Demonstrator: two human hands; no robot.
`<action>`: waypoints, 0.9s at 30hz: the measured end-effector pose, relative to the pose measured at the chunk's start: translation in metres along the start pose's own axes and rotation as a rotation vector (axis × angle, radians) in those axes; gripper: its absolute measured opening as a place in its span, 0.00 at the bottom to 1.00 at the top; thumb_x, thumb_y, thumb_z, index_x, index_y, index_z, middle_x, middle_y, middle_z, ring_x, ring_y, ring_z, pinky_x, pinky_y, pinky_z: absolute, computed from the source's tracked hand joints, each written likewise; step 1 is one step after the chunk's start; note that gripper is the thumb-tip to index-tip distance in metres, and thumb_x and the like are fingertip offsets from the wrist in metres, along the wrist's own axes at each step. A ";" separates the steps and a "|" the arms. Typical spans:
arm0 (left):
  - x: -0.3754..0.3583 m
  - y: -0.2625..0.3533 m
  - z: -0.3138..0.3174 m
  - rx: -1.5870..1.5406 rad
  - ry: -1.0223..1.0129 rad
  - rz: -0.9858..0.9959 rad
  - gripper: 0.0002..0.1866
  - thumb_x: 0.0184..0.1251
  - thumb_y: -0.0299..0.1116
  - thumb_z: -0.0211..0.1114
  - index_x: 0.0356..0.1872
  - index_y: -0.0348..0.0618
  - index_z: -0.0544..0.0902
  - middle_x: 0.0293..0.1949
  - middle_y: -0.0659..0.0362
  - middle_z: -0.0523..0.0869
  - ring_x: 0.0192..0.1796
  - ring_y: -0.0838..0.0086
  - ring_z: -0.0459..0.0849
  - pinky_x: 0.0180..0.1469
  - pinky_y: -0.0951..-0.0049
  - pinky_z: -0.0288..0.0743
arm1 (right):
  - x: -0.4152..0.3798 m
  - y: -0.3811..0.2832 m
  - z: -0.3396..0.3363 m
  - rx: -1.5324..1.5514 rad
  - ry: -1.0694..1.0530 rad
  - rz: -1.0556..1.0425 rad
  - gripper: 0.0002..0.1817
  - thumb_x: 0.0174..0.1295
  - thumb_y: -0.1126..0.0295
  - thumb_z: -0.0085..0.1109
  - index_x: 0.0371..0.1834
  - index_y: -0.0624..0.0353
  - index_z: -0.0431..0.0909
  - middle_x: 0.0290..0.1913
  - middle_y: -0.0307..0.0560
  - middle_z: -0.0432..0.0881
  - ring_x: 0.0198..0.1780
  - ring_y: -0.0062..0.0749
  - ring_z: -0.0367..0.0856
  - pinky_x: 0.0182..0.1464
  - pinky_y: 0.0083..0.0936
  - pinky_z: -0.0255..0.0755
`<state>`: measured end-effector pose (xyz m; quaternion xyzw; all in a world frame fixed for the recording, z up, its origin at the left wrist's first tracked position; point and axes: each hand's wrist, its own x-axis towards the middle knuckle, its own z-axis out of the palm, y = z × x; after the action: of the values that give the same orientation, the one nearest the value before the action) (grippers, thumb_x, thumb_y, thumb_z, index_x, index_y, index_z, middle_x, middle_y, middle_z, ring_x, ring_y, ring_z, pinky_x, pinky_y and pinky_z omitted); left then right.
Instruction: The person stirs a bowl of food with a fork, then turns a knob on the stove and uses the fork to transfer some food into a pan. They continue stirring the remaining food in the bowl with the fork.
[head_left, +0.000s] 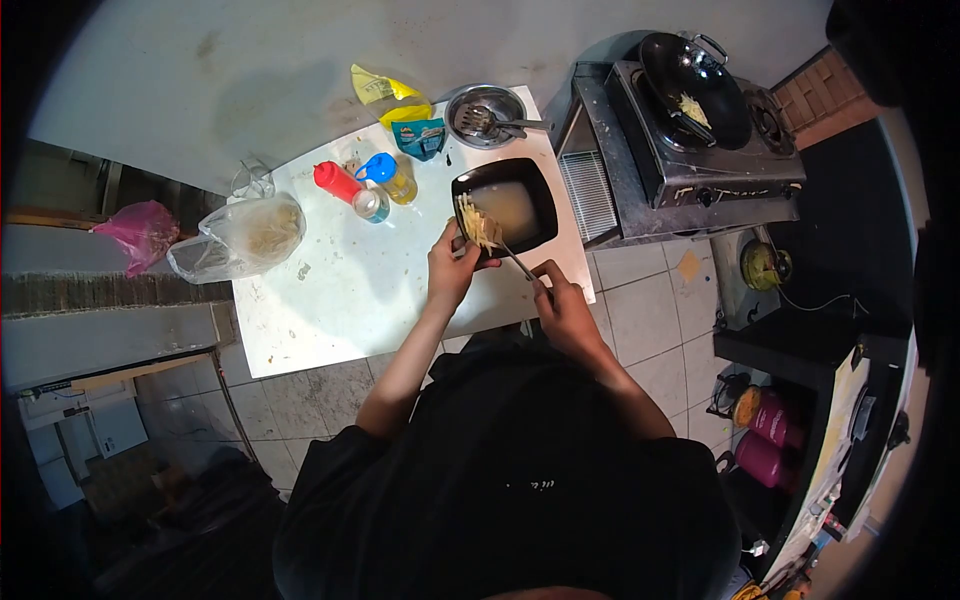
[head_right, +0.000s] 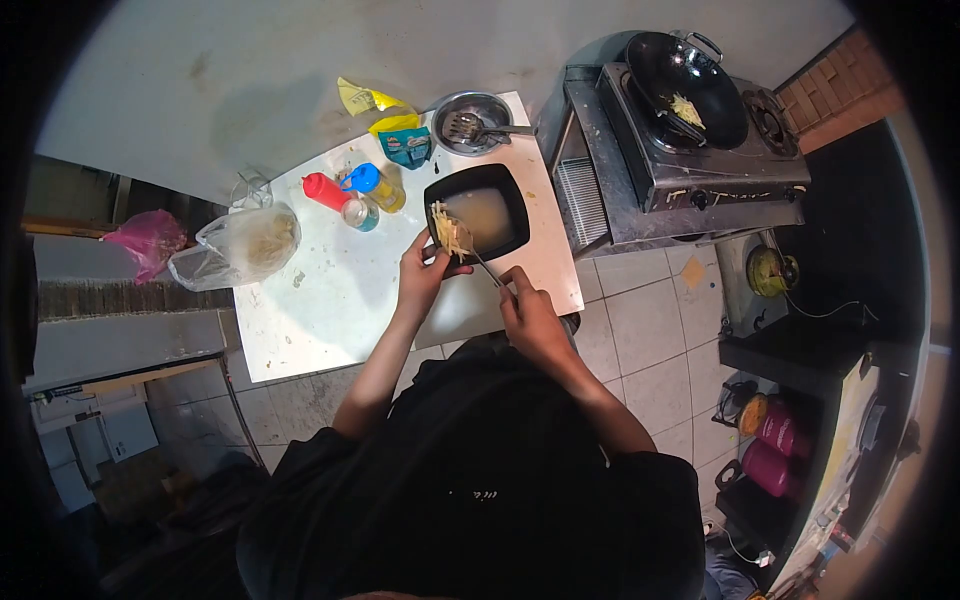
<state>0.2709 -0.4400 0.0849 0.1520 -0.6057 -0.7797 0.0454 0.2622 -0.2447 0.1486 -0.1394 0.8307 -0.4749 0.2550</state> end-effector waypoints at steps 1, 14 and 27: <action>-0.001 0.001 0.000 -0.021 -0.007 -0.008 0.21 0.70 0.19 0.48 0.64 0.31 0.66 0.47 0.48 0.84 0.42 0.65 0.88 0.43 0.71 0.87 | 0.000 0.001 -0.001 0.000 -0.001 -0.001 0.09 0.70 0.70 0.47 0.49 0.61 0.67 0.22 0.58 0.77 0.31 0.53 0.79 0.37 0.43 0.68; -0.003 0.000 0.002 0.005 -0.001 0.015 0.21 0.70 0.19 0.49 0.64 0.32 0.66 0.46 0.48 0.85 0.42 0.65 0.88 0.42 0.72 0.87 | -0.001 0.019 -0.001 0.044 0.042 -0.081 0.08 0.68 0.70 0.49 0.46 0.62 0.69 0.15 0.50 0.72 0.17 0.34 0.70 0.24 0.34 0.60; -0.007 0.001 0.001 0.006 0.024 -0.011 0.21 0.69 0.18 0.49 0.64 0.31 0.67 0.46 0.48 0.85 0.43 0.65 0.88 0.42 0.72 0.87 | 0.000 0.022 0.009 0.081 0.066 -0.092 0.08 0.70 0.69 0.48 0.45 0.63 0.69 0.17 0.51 0.73 0.19 0.33 0.72 0.25 0.33 0.62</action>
<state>0.2772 -0.4375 0.0870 0.1649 -0.6066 -0.7763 0.0477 0.2680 -0.2401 0.1263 -0.1514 0.8114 -0.5236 0.2109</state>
